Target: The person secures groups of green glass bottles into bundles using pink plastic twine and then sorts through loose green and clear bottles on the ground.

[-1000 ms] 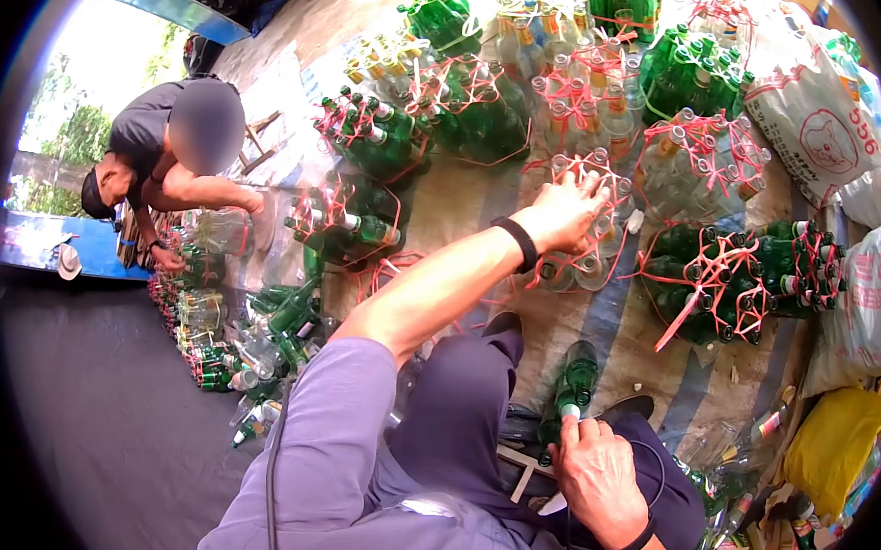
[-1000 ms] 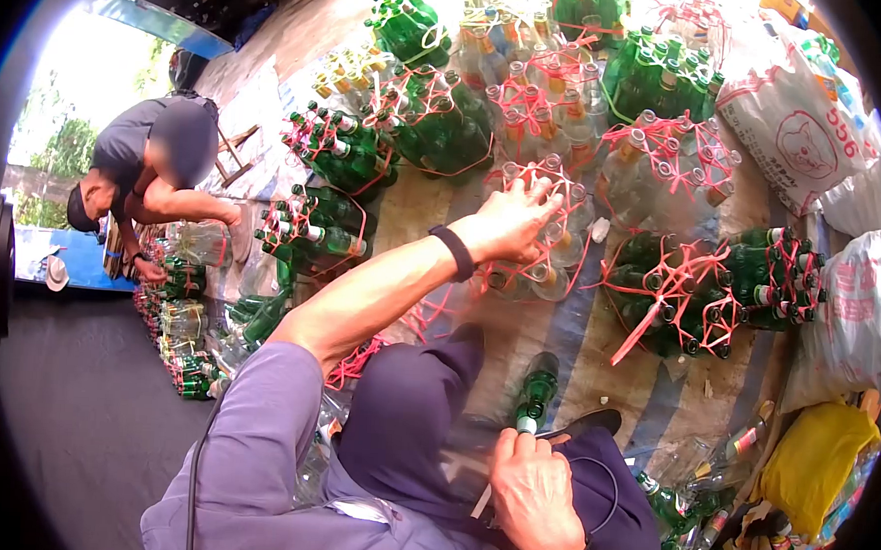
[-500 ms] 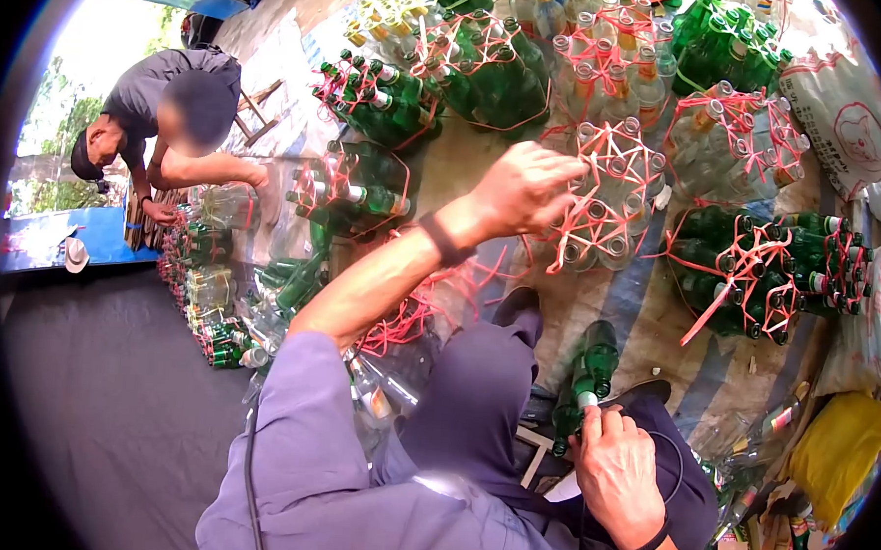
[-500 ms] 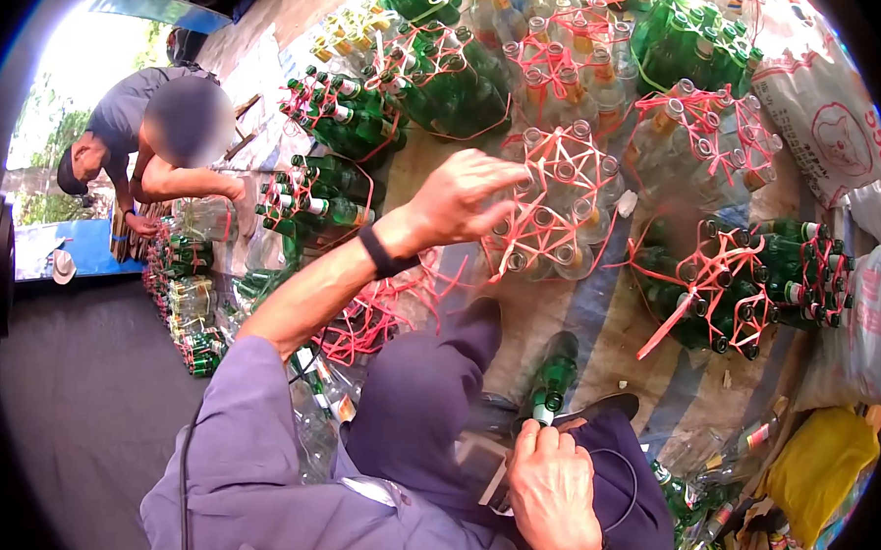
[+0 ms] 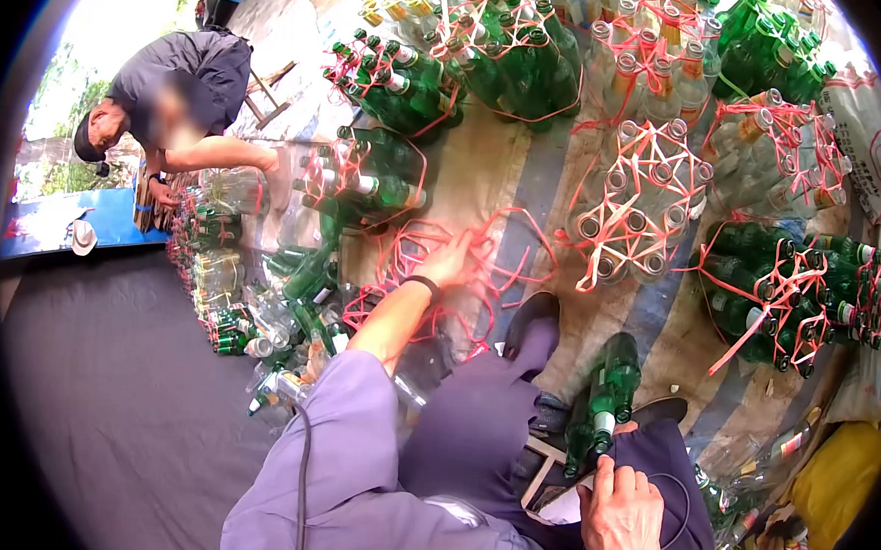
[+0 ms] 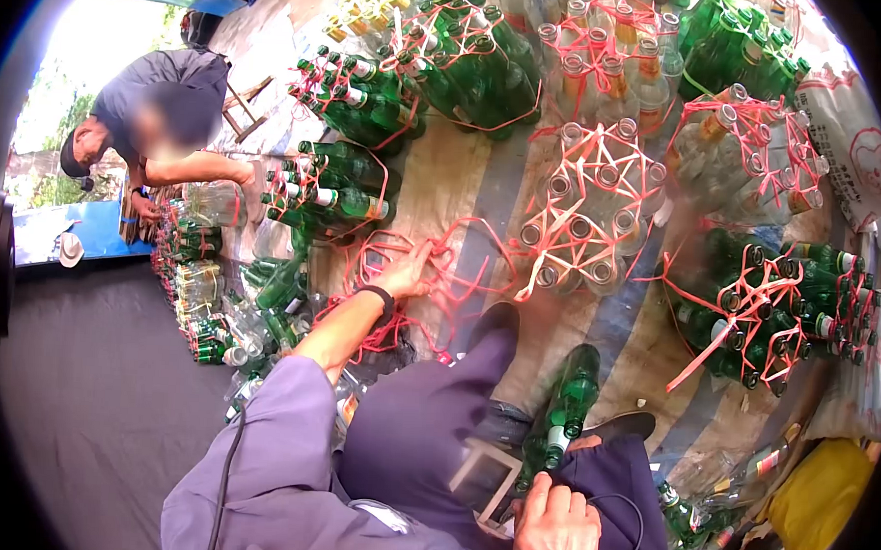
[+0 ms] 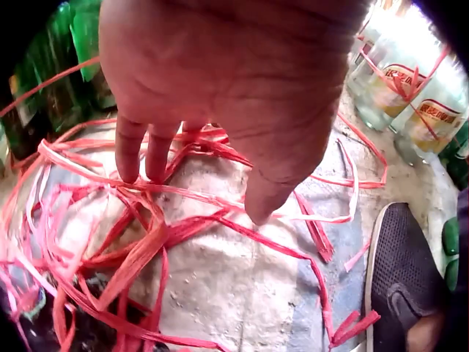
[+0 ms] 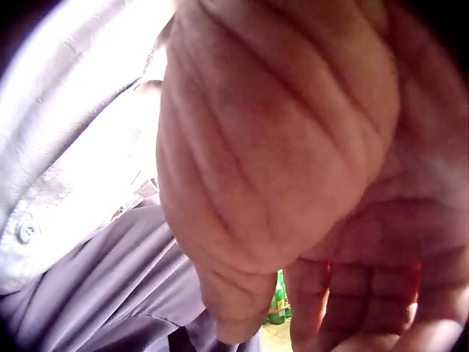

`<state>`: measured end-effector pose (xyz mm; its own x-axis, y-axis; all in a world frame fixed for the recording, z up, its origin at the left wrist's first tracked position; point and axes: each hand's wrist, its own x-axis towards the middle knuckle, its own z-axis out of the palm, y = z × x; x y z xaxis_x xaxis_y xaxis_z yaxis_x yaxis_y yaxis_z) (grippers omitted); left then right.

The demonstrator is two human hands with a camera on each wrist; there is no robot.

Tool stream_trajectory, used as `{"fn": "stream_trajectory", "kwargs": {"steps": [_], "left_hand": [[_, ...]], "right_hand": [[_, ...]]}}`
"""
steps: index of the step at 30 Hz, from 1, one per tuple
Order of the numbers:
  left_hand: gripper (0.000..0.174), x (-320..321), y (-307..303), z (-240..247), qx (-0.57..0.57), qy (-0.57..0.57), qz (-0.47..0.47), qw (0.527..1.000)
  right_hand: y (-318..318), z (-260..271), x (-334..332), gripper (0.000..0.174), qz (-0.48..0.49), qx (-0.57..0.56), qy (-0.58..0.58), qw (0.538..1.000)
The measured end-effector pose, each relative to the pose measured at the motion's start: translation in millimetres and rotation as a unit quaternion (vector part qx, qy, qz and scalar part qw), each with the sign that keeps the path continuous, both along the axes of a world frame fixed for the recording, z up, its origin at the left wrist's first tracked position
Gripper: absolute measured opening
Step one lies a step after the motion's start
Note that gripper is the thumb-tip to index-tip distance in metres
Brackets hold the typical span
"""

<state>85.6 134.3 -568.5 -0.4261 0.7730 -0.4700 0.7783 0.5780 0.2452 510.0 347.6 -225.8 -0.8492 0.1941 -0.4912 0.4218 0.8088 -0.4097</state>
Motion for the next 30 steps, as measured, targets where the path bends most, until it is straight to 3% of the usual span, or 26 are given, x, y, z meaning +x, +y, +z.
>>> {"fn": "stream_trajectory", "kwargs": {"steps": [1,3,5,6,7,9,10,14,17,19,20,21,22,23,25,27,30], "left_hand": [[0.078,10,-5,-1,0.000,0.000,0.001,1.000],[0.069,35,-16,-2,-0.105,0.024,0.015,0.994],[0.060,67,-42,-9,-0.058,-0.074,0.105,0.990],[0.053,83,-48,10,-0.092,-0.106,0.106,0.984],[0.046,99,-50,33,-0.126,-0.139,0.108,0.976],[0.038,116,-59,40,-0.339,-0.154,0.025,0.928],[0.038,126,-69,39,-0.338,-0.151,0.029,0.928],[0.040,167,-134,15,-0.220,-0.270,0.114,0.930],[0.041,171,-134,15,-0.145,-0.328,0.147,0.922],[0.038,160,-117,11,-0.171,-0.230,-0.065,0.956],[0.034,152,-96,33,-0.108,-0.322,0.091,0.936],[0.031,141,-64,69,-0.042,-0.404,0.241,0.881],[0.027,128,-28,101,-0.039,-0.295,0.075,0.952],[0.023,110,2,120,-0.034,-0.171,-0.093,0.980],[0.023,82,54,119,-0.064,-0.092,-0.079,0.991],[0.025,67,104,146,0.231,-0.053,-0.067,0.969],[0.035,71,183,203,0.334,0.005,-0.110,0.936]], "right_hand": [[1,1,-1,0.040,0.002,0.003,0.006,1.000],[3,5,-5,0.039,0.004,0.006,0.016,1.000],[8,10,-10,0.037,0.026,0.041,-0.004,0.999],[9,11,-12,0.036,0.031,0.054,-0.008,0.998],[9,11,-13,0.036,0.034,0.054,-0.005,0.998],[11,11,-12,0.036,0.024,0.051,0.011,0.998],[11,11,-12,0.036,0.026,0.051,0.015,0.998],[6,10,-11,0.040,0.022,0.034,0.032,0.999],[6,9,-13,0.045,0.025,0.034,0.019,0.999],[4,6,-19,0.043,-0.017,0.027,0.074,0.997],[4,6,-20,0.044,-0.016,0.025,0.053,0.998],[4,4,-20,0.045,-0.014,0.029,0.060,0.998],[3,2,-20,0.043,-0.008,0.032,0.063,0.997],[3,0,-19,0.041,-0.003,0.033,0.066,0.997],[2,-5,-18,0.038,-0.008,0.032,0.068,0.997],[1,-10,-18,0.034,-0.011,0.031,0.072,0.997],[0,-16,-16,0.028,0.006,0.056,0.084,0.995]]}}
